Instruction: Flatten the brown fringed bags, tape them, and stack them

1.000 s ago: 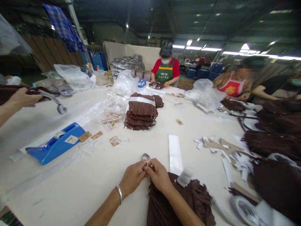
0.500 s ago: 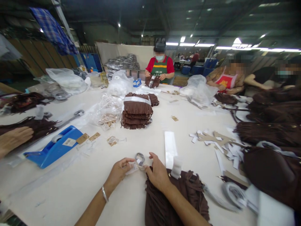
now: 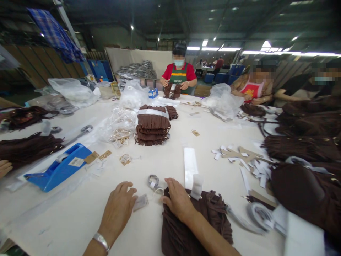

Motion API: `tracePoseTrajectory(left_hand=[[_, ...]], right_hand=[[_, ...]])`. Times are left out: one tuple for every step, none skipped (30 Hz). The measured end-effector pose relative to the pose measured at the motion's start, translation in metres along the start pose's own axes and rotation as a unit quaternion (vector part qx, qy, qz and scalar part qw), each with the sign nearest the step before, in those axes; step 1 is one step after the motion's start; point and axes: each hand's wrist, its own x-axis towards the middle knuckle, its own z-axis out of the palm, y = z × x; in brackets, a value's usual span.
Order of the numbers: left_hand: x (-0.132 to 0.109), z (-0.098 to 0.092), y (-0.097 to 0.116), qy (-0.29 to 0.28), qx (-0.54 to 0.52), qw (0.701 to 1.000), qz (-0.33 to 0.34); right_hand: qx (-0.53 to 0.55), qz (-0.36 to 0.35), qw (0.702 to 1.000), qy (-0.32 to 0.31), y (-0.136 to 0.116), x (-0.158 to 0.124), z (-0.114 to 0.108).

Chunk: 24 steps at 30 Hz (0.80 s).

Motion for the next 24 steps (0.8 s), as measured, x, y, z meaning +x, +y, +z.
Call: tracePoseTrajectory(left_hand=[[0.003, 0.001, 0.010, -0.002, 0.002, 1.000, -0.002], [0.005, 0.003, 0.020, -0.014, -0.009, 1.000, -0.009], [0.008, 0.008, 0.028, -0.028, -0.027, 0.999, -0.014], [0.010, 0.014, 0.036, -0.039, -0.046, 0.998, -0.017], [0.013, 0.021, 0.043, -0.046, -0.062, 0.997, -0.017], [0.017, 0.028, 0.050, -0.053, -0.074, 0.996, -0.015], [0.020, 0.036, 0.057, -0.063, -0.081, 0.995, -0.012], [0.024, 0.044, 0.063, -0.084, -0.084, 0.993, -0.009], [0.028, 0.051, 0.069, -0.111, -0.082, 0.990, -0.006], [0.032, 0.057, 0.074, -0.138, -0.078, 0.987, -0.004], [0.036, 0.062, 0.078, -0.159, -0.074, 0.984, -0.003], [0.039, 0.066, 0.082, -0.173, -0.073, 0.982, -0.001], [0.042, 0.070, 0.084, -0.180, -0.077, 0.981, 0.001], [0.043, 0.073, 0.086, -0.183, -0.085, 0.979, 0.002], [0.044, 0.075, 0.087, -0.185, -0.092, 0.978, 0.001], [0.045, 0.078, 0.086, -0.191, -0.092, 0.977, 0.002], [0.045, 0.079, 0.086, -0.198, -0.085, 0.976, 0.003], [0.044, 0.080, 0.084, -0.206, -0.071, 0.976, 0.006], [0.044, 0.081, 0.083, -0.214, -0.051, 0.976, 0.009], [0.045, 0.081, 0.082, -0.218, -0.030, 0.975, 0.015], [0.046, 0.081, 0.082, -0.216, -0.010, 0.976, 0.023], [0.048, 0.081, 0.082, -0.209, 0.007, 0.977, 0.033], [0.051, 0.080, 0.084, -0.196, 0.018, 0.979, 0.046], [0.055, 0.080, 0.086, -0.183, 0.023, 0.981, 0.062]], right_hand=[[-0.001, -0.006, 1.000, -0.003, -0.008, -0.006, -0.014], [0.002, -0.017, 1.000, -0.003, -0.013, -0.012, -0.031], [0.007, -0.026, 1.000, 0.007, -0.017, -0.018, -0.050], [0.010, -0.031, 0.999, 0.028, -0.016, -0.022, -0.070], [0.008, -0.022, 0.998, 0.054, -0.011, -0.023, -0.092], [0.005, -0.005, 0.996, 0.089, -0.002, -0.020, -0.113], [0.003, 0.019, 0.994, 0.110, 0.011, -0.014, -0.132], [0.003, 0.046, 0.992, 0.119, 0.027, -0.004, -0.148], [0.007, 0.066, 0.992, 0.110, 0.043, 0.010, -0.161], [0.011, 0.074, 0.994, 0.084, 0.060, 0.026, -0.169], [0.016, 0.070, 0.996, 0.049, 0.075, 0.044, -0.172], [0.027, 0.057, 0.998, 0.005, 0.087, 0.063, -0.170], [0.042, 0.036, 0.998, -0.043, 0.095, 0.083, -0.163], [0.061, 0.011, 0.994, -0.089, 0.100, 0.101, -0.152], [0.081, -0.018, 0.988, -0.131, 0.101, 0.118, -0.138], [0.098, -0.051, 0.980, -0.168, 0.100, 0.133, -0.122], [0.106, -0.091, 0.969, -0.201, 0.096, 0.146, -0.105], [0.102, -0.138, 0.957, -0.232, 0.091, 0.157, -0.088], [0.088, -0.188, 0.942, -0.263, 0.086, 0.166, -0.072], [0.066, -0.235, 0.926, -0.290, 0.082, 0.172, -0.059], [0.041, -0.276, 0.909, -0.308, 0.079, 0.177, -0.047], [0.017, -0.308, 0.896, -0.320, 0.076, 0.180, -0.037], [-0.004, -0.329, 0.887, -0.325, 0.075, 0.181, -0.030], [-0.020, -0.342, 0.882, -0.325, 0.075, 0.182, -0.024]])
